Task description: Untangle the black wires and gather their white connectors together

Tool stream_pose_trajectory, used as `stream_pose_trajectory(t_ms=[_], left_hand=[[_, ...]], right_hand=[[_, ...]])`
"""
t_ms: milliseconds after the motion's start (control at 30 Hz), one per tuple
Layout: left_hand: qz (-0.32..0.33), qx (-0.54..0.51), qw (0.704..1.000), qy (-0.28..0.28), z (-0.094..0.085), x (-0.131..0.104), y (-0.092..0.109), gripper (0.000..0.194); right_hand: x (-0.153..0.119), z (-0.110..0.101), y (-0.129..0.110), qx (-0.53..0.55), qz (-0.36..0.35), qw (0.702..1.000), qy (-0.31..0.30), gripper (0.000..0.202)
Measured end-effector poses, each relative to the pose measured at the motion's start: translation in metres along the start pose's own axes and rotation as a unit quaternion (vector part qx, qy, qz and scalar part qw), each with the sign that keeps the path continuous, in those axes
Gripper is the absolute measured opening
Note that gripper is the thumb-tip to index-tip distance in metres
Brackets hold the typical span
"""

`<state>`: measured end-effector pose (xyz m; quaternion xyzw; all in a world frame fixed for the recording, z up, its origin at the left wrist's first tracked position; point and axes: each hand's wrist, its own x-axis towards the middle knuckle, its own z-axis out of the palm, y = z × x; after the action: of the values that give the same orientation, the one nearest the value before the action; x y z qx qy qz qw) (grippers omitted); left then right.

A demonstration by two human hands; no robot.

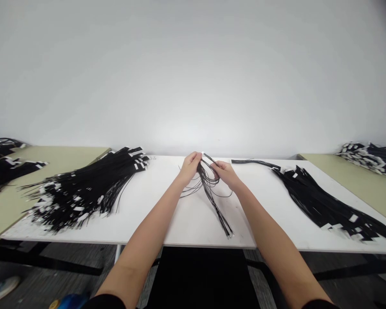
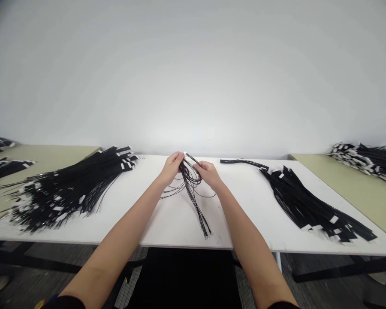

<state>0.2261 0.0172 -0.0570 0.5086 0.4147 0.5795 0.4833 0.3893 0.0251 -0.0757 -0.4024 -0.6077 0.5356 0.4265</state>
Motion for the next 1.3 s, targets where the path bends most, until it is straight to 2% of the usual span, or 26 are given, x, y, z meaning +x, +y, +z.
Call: stream_pose_trajectory(t_ms=[100, 300, 467, 667, 867, 1000, 1133, 1300], left_hand=[[-0.02, -0.045, 0.999, 0.02, 0.001, 0.0, 0.003, 0.041], [-0.056, -0.133, 0.988, 0.051, 0.001, 0.003, 0.005, 0.044], [-0.075, -0.17, 0.981, 0.057, -0.002, 0.004, 0.007, 0.042], [-0.101, -0.153, 0.982, 0.035, -0.005, 0.004, 0.005, 0.038], [-0.132, -0.095, 0.987, -0.005, -0.007, 0.002, 0.003, 0.039], [-0.156, -0.048, 0.986, -0.025, -0.011, 0.002, 0.001, 0.039], [-0.129, -0.008, 0.992, -0.008, -0.011, 0.003, -0.002, 0.037], [-0.045, 0.024, 0.997, 0.063, -0.01, 0.006, -0.003, 0.034]], right_hand=[[0.001, 0.001, 0.004, 0.026, -0.003, 1.0, -0.015, 0.016], [-0.005, 0.011, 0.003, 0.111, 0.001, 0.986, -0.123, 0.032], [-0.005, 0.012, 0.004, 0.131, 0.035, 0.982, -0.131, 0.028], [-0.012, -0.001, -0.012, 0.072, 0.081, 0.985, -0.132, 0.027], [-0.014, -0.005, -0.019, 0.014, 0.055, 0.989, -0.134, 0.035], [-0.015, -0.007, -0.019, -0.013, 0.052, 0.989, -0.14, 0.033], [-0.02, -0.013, -0.026, -0.036, 0.078, 0.981, -0.175, 0.028], [-0.025, -0.022, -0.034, -0.054, 0.11, 0.972, -0.201, 0.03]])
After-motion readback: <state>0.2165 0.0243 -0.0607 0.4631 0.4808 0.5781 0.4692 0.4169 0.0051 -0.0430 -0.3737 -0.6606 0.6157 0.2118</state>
